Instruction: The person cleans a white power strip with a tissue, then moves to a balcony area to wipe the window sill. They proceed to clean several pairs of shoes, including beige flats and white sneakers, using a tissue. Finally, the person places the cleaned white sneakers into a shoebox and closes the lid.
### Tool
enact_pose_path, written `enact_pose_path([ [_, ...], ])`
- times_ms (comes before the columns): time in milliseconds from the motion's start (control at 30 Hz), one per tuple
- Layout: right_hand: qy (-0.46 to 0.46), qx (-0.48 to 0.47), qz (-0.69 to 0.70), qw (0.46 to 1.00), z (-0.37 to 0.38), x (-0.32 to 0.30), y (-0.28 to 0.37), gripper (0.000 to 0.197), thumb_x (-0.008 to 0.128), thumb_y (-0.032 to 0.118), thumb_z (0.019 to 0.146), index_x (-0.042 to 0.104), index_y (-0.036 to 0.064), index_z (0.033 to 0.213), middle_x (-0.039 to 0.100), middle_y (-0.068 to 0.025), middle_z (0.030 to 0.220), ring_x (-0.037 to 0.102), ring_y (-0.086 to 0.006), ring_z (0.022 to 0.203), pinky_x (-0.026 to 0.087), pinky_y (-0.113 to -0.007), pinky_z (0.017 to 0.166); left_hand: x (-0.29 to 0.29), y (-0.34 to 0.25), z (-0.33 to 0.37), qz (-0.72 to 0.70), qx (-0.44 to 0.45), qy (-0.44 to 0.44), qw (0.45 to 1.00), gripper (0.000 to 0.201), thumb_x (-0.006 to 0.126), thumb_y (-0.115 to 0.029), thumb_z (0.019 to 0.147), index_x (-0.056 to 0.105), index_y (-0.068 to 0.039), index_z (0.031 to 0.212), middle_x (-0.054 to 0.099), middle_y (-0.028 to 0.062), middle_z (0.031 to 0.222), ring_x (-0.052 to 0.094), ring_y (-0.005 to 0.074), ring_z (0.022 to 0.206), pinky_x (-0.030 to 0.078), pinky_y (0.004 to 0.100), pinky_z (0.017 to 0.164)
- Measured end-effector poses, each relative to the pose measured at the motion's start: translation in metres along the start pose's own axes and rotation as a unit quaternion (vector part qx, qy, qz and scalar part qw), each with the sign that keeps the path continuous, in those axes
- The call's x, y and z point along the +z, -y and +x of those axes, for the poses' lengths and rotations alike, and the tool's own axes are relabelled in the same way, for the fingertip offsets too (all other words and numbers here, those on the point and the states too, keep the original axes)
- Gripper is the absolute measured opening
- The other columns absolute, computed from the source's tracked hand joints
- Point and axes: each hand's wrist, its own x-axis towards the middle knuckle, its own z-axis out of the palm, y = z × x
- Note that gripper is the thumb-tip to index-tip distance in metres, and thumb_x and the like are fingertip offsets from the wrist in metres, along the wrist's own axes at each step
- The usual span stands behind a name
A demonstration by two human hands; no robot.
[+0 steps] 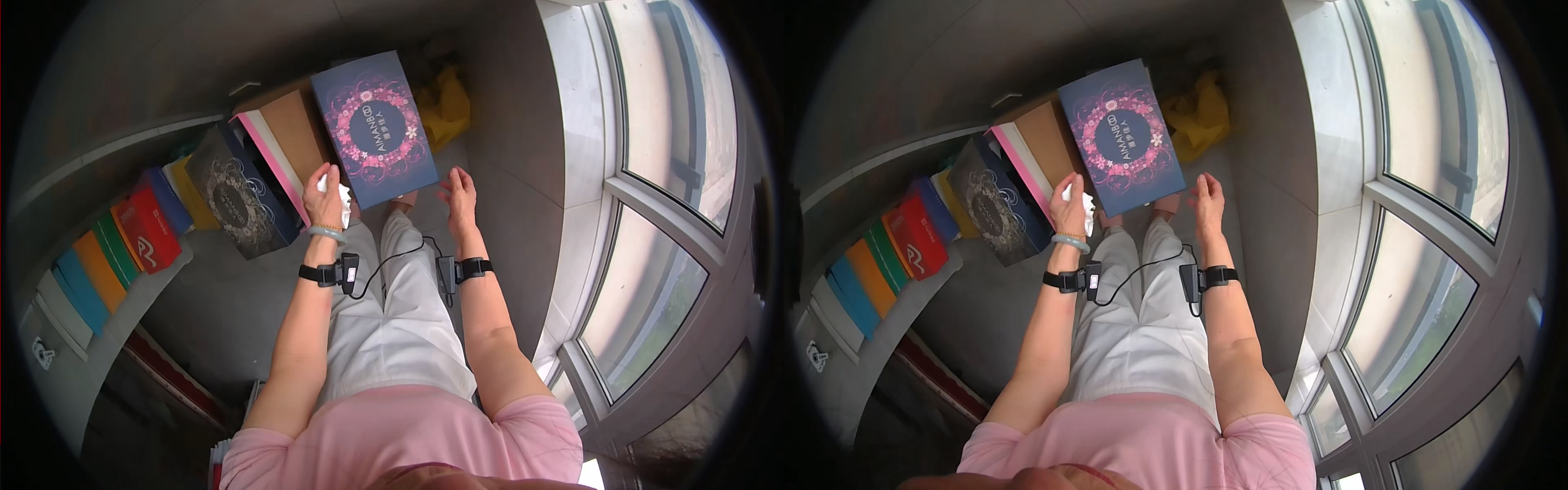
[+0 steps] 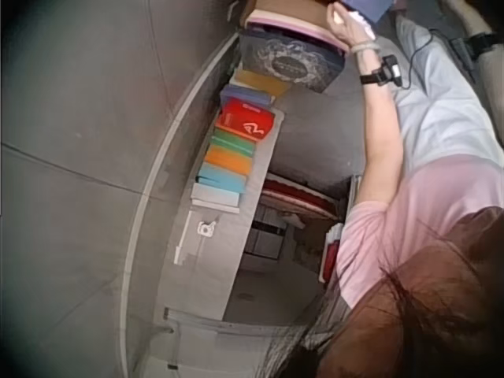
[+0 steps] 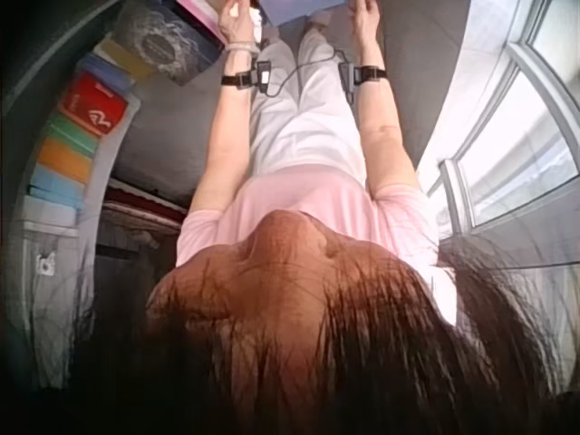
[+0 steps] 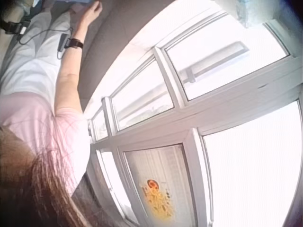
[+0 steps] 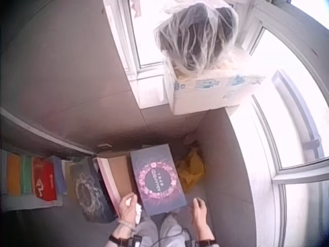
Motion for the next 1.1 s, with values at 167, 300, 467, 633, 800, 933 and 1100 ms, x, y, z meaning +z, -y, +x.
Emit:
enact_pose_path([
  [167, 0.016, -0.073, 0.020, 0.997, -0.034, -0.003, 0.031, 0.046, 0.047, 0.040, 0.098, 0.065, -0.0009, 0.105, 0.066, -0.0083, 0.103, 0.060, -0.0159, 0.096, 0.048, -0.032, 0.082, -0.003, -0.052, -0.036, -0.188, -0.058, 0.080, 0.977, 0.033, 0.055, -0.037, 0.096, 0.059, -0.004, 0.092, 0.055, 0.0009, 0.070, 0.054, 0.0091, 0.058, 0.041, 0.0219, 0.048],
  [300, 0.131, -0.335, -0.087, 0.929, -0.102, 0.051, 0.065, 0.049, 0.044, 0.034, 0.098, 0.046, -0.0006, 0.133, 0.047, -0.0161, 0.135, 0.044, -0.0264, 0.126, 0.033, -0.037, 0.106, 0.016, -0.080, -0.066, -0.331, -0.124, 0.220, 0.909, 0.036, 0.047, -0.040, 0.098, 0.057, -0.005, 0.102, 0.059, 0.0039, 0.088, 0.058, 0.0133, 0.080, 0.048, 0.0270, 0.070],
  [467, 0.213, -0.380, -0.045, 0.899, -0.119, 0.065, 0.070, 0.055, 0.047, 0.029, 0.096, 0.034, 0.0030, 0.142, 0.031, -0.0199, 0.146, 0.026, -0.0326, 0.139, 0.022, -0.038, 0.113, 0.017, -0.129, -0.090, -0.438, -0.144, 0.397, 0.793, 0.033, 0.042, -0.018, 0.098, 0.047, -0.001, 0.126, 0.053, 0.0098, 0.121, 0.052, 0.0194, 0.113, 0.042, 0.0319, 0.099],
  [633, 0.228, -0.364, -0.078, 0.900, -0.133, 0.041, 0.104, 0.050, 0.052, 0.029, 0.095, 0.042, 0.0076, 0.139, 0.034, -0.0188, 0.143, 0.030, -0.0294, 0.137, 0.026, -0.036, 0.111, 0.007, -0.150, -0.113, -0.343, -0.080, 0.435, 0.828, 0.037, 0.043, -0.006, 0.094, 0.041, 0.000, 0.131, 0.051, 0.0115, 0.123, 0.052, 0.0221, 0.114, 0.042, 0.0360, 0.101],
  [800, 0.295, -0.267, 0.147, 0.906, -0.151, 0.003, 0.133, 0.044, 0.057, 0.021, 0.093, 0.048, 0.0044, 0.133, 0.051, -0.0106, 0.130, 0.051, -0.0187, 0.116, 0.041, -0.031, 0.098, 0.016, -0.174, -0.137, -0.371, -0.077, 0.489, 0.786, 0.032, 0.046, -0.009, 0.097, 0.043, -0.002, 0.128, 0.054, 0.0110, 0.120, 0.054, 0.0226, 0.114, 0.043, 0.0376, 0.100],
  [933, 0.247, -0.231, 0.144, 0.930, -0.189, -0.039, 0.149, 0.042, 0.057, 0.023, 0.095, 0.048, 0.0046, 0.132, 0.060, -0.0078, 0.117, 0.056, -0.0131, 0.108, 0.047, -0.028, 0.090, 0.013, -0.199, -0.148, -0.351, -0.099, 0.526, 0.768, 0.031, 0.046, -0.010, 0.097, 0.044, -0.003, 0.127, 0.054, 0.0115, 0.123, 0.054, 0.0230, 0.114, 0.043, 0.0390, 0.100],
  [1100, 0.164, -0.255, 0.179, 0.936, -0.234, -0.053, 0.125, 0.038, 0.057, 0.024, 0.095, 0.052, 0.0031, 0.127, 0.065, -0.0075, 0.105, 0.061, -0.0134, 0.097, 0.051, -0.028, 0.083, 0.008, -0.200, -0.150, -0.290, -0.125, 0.603, 0.732, 0.028, 0.047, -0.012, 0.097, 0.048, -0.004, 0.124, 0.055, 0.0119, 0.123, 0.054, 0.0227, 0.113, 0.045, 0.0384, 0.098],
])
